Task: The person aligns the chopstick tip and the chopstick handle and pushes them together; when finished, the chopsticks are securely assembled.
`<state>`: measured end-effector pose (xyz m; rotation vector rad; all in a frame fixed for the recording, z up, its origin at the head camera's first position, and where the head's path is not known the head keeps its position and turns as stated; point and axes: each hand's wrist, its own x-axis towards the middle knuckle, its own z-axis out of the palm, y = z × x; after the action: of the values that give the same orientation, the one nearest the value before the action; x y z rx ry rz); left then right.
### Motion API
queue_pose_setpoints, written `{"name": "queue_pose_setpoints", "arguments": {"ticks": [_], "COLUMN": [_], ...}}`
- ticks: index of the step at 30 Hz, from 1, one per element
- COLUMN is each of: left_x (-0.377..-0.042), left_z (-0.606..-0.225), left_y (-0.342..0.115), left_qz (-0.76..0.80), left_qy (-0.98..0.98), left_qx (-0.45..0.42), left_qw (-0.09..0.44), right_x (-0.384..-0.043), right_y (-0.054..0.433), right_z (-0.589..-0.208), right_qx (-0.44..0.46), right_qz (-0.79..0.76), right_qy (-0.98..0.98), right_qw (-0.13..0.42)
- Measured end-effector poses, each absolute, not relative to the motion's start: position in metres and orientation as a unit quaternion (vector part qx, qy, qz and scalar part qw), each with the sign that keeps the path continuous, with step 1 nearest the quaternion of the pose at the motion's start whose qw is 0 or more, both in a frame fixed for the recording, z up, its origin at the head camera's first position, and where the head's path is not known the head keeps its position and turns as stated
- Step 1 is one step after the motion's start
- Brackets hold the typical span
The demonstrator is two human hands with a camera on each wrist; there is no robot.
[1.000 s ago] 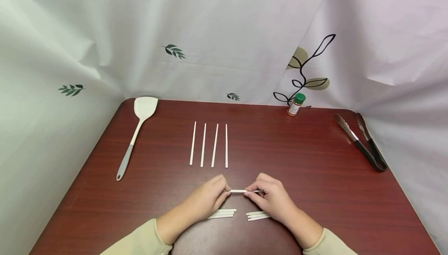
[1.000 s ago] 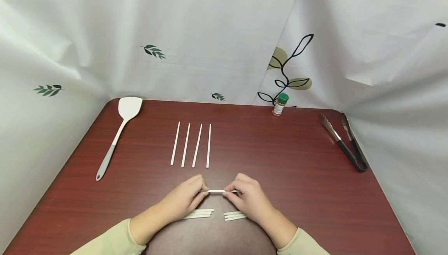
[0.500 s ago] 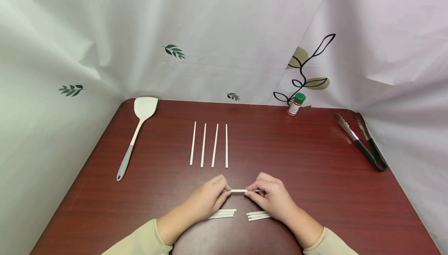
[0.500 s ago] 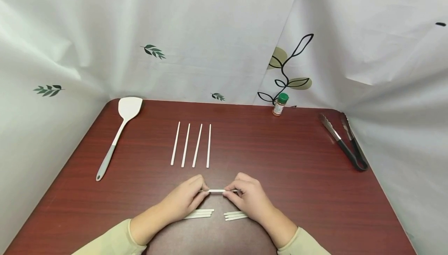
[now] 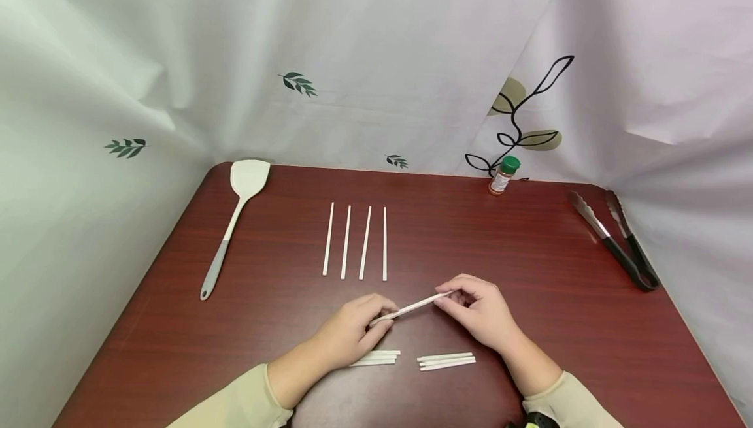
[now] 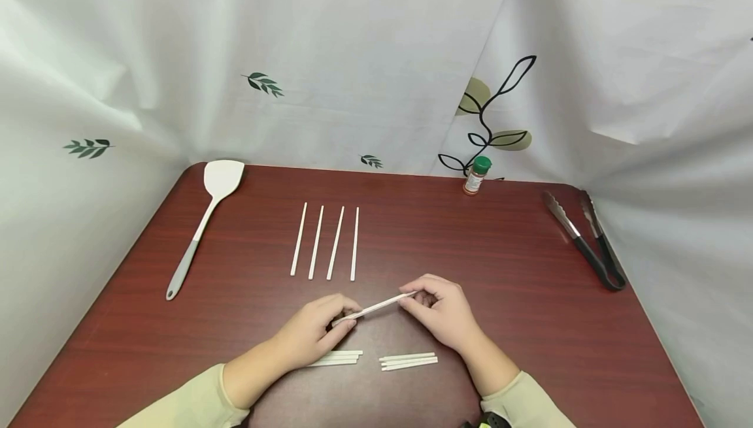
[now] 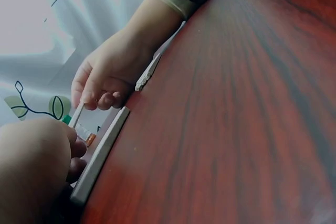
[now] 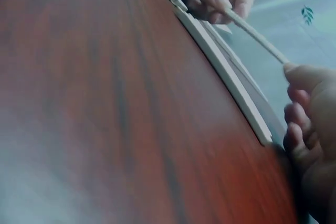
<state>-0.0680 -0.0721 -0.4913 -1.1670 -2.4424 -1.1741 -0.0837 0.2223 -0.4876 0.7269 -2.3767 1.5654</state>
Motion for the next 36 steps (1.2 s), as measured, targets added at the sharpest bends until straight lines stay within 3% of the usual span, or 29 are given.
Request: {"name": "queue_pose_setpoints", "arguments": {"ticks": [6,19,30,36], "left_x": [-0.069,-0.078,-0.099,-0.114], "left_z": [-0.49,-0.491,-0.491,-0.492], "left_y": [-0.072,-0.072,-0.048,-0.029], "left_qz": [-0.397,-0.345,-0.316,-0.281], "left_qy": [-0.813,-0.784,-0.814,-0.822], "left_qx": [-0.419,-0.505,-0.468,-0.447], "left_qw": [0.077,0.106,0.138,0.214], "right_x": [-0.089,-0.12,-0.155,-0.177], "right_y": [0.227,0.216,0.218,0.213], "right_z": [-0.485,-0.476,-0.462,-0.46], "right_qx": [0.19,0.114,0.105,0.147], "right_qz": [0.619,0.7,0.496,0.442], "right_qy": [-0.761,-0.703,-0.862,-0.885], "right_qw": [0.042,-0.045,-0.008,-0.012]}}
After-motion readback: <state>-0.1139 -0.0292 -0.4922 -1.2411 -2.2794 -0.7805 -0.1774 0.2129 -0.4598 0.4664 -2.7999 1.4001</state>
